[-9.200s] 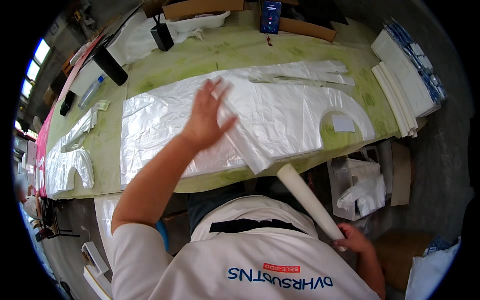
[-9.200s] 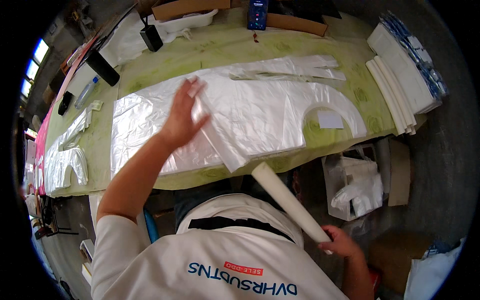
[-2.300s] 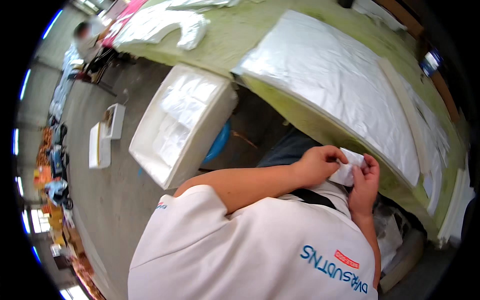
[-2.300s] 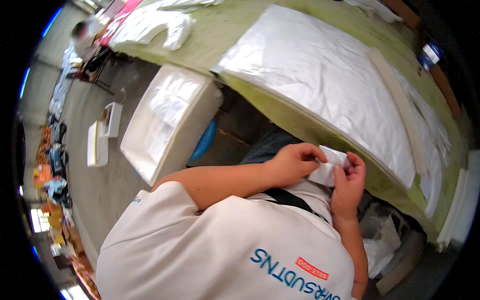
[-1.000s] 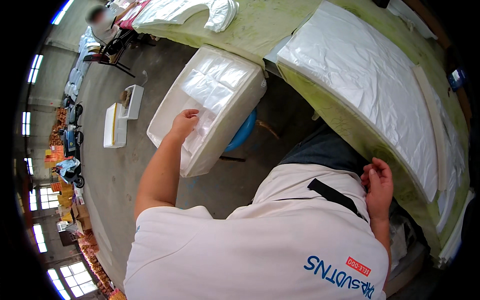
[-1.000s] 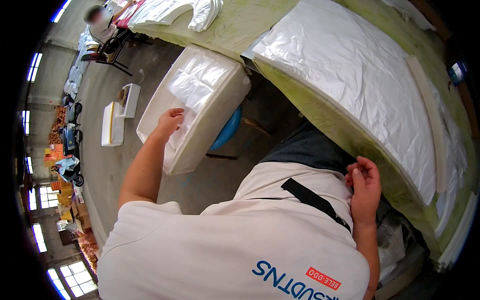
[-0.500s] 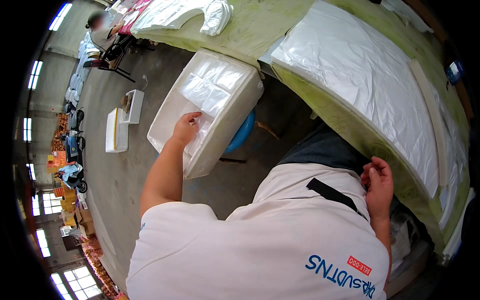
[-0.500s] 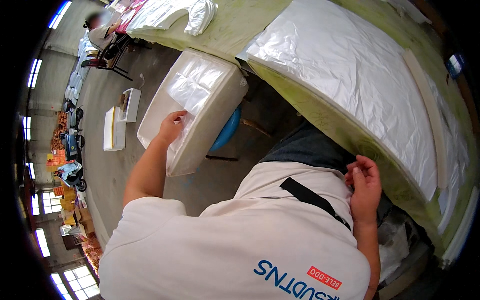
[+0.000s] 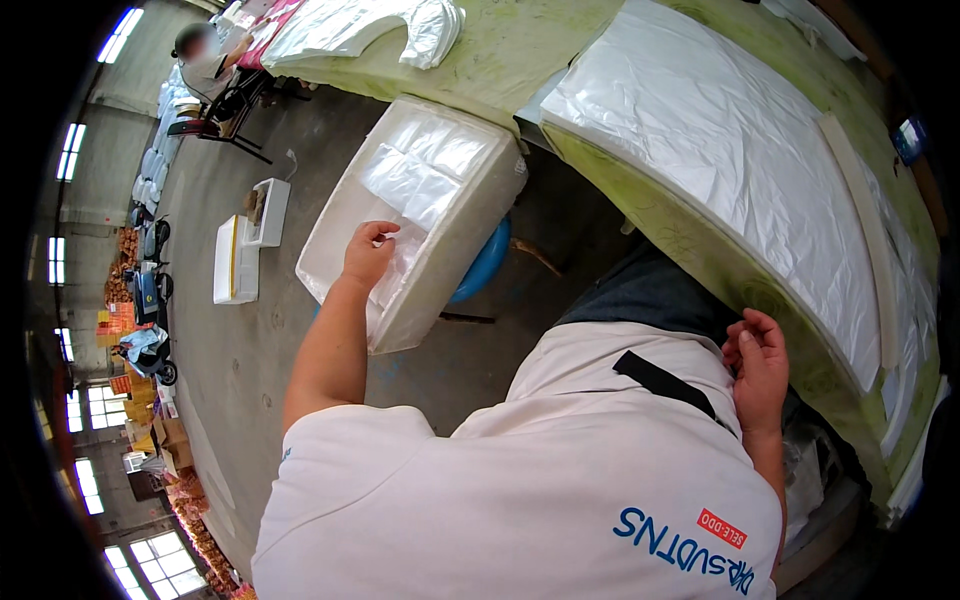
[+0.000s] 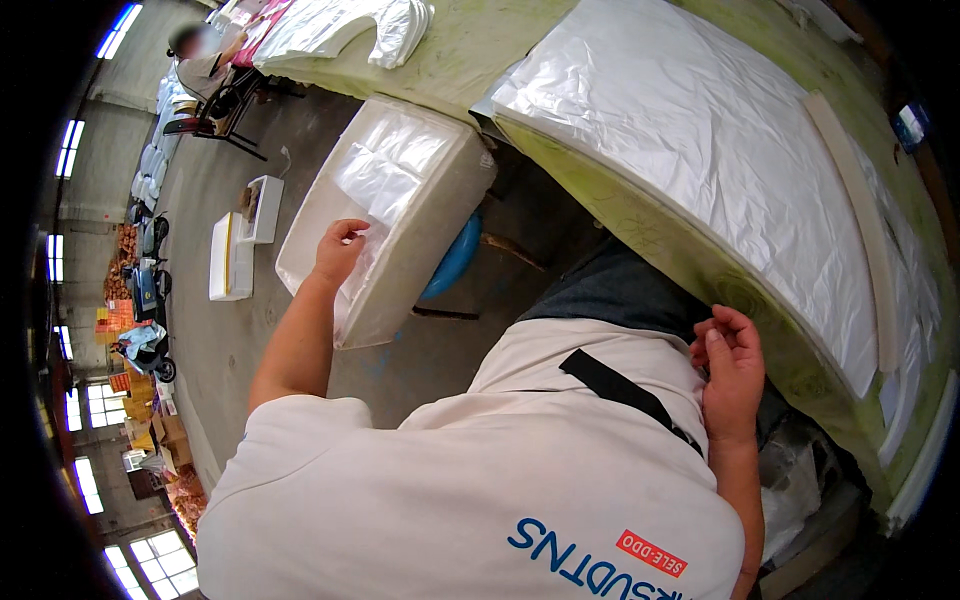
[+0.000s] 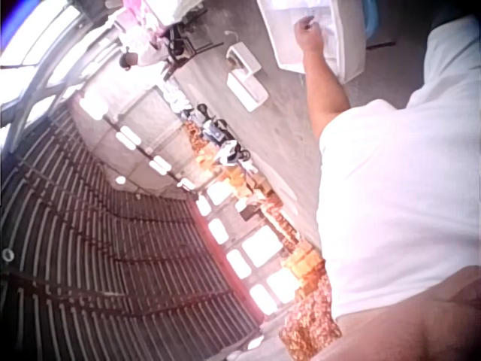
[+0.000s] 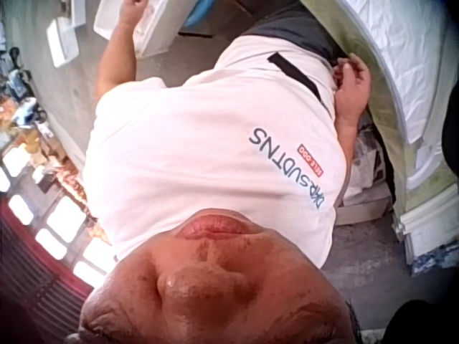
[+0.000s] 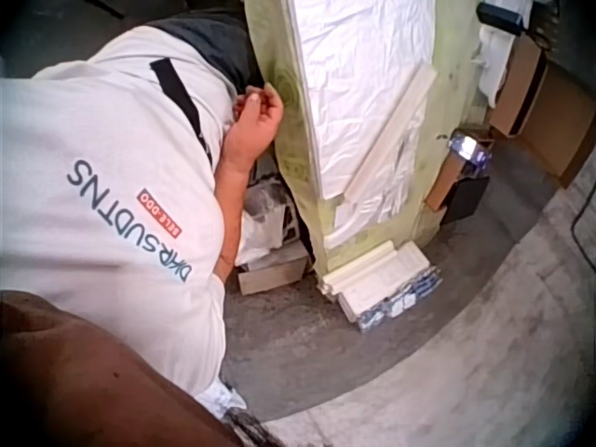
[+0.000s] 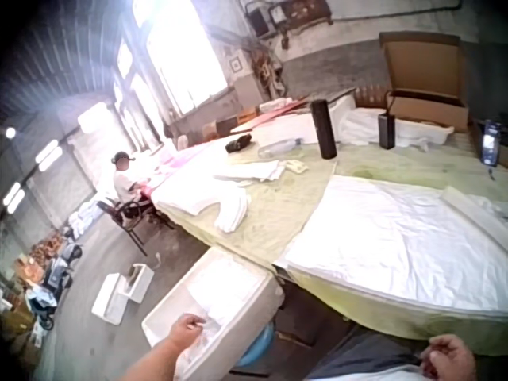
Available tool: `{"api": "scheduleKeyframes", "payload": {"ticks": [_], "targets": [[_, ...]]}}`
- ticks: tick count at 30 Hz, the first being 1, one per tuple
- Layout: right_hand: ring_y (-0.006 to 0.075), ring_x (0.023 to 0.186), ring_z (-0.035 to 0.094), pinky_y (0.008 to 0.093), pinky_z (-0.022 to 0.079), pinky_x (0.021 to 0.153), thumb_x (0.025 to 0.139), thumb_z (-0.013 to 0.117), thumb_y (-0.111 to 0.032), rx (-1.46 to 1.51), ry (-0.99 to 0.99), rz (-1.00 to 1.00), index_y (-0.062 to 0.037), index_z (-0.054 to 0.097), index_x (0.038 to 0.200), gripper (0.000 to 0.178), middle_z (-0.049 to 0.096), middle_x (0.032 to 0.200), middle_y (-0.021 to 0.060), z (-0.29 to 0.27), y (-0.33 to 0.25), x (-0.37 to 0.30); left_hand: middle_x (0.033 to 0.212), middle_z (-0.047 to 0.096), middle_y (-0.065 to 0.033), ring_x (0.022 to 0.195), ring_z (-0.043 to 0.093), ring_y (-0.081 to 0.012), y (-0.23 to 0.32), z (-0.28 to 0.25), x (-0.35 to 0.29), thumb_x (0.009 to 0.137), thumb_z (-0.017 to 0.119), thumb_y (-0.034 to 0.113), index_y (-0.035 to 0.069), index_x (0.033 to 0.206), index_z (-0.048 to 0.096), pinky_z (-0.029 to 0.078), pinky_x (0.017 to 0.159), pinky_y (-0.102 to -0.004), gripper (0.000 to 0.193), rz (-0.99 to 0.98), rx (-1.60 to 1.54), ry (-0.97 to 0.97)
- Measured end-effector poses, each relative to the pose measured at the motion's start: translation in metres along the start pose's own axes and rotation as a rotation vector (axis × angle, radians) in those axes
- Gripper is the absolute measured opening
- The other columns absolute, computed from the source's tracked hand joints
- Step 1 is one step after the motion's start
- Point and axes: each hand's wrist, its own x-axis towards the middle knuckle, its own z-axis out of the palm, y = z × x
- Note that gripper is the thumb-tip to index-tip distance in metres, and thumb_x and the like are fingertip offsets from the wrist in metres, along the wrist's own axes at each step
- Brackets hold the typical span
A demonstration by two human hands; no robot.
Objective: The person wraps white rectangular items in clear plastic film on a workbench. They unroll the film, place the item, fold the film over, and roll it tightly before placing the wrapped unit into a white bin. The process repeats for multiple items.
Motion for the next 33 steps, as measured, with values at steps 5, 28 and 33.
{"api": "scheduleKeyframes", "payload": {"ticks": [5,28,33], "targets": [[0.0099,0.082,0.058,0.025,0.048,0.072,0.1,0.054,-0.006,0.046,-0.006,0.013,-0.0022,0.057,0.125,0.026,0.065,0.102,0.006,-0.002,0.002,0.002,0.102,0.065,-0.0034,0.084,0.06,-0.0147,0.023,-0.001,-0.016,0.079,0.072,0.013,0.01,0.096,0.075,0.052,0.078,-0.0285,0.018,0.088,0.056,-0.181],[0.0356,0.114,0.056,0.0448,0.047,0.096,0.076,0.075,-0.013,-1.324,0.601,-0.309,-0.0115,0.06,0.131,0.057,0.054,0.13,0.017,-0.158,-0.111,-0.026,0.12,0.057,-0.0118,0.111,0.058,-0.0223,0.351,0.118,-0.038,0.082,0.065,-0.01,0.003,0.11,0.062,0.046,0.097,-0.0327,0.031,0.902,-0.685,-0.431],[0.0376,0.1,0.058,0.045,0.048,0.09,0.076,0.075,-0.017,-1.43,0.739,-0.593,-0.0076,0.061,0.122,0.049,0.058,0.111,0.0171,-0.179,-0.101,-0.017,0.139,0.052,-0.0169,0.131,0.048,-0.0354,0.477,0.171,-0.059,0.083,0.074,0.008,0.008,0.121,0.064,0.04,0.108,-0.0427,0.04,1.193,-0.45,-0.579]]}}
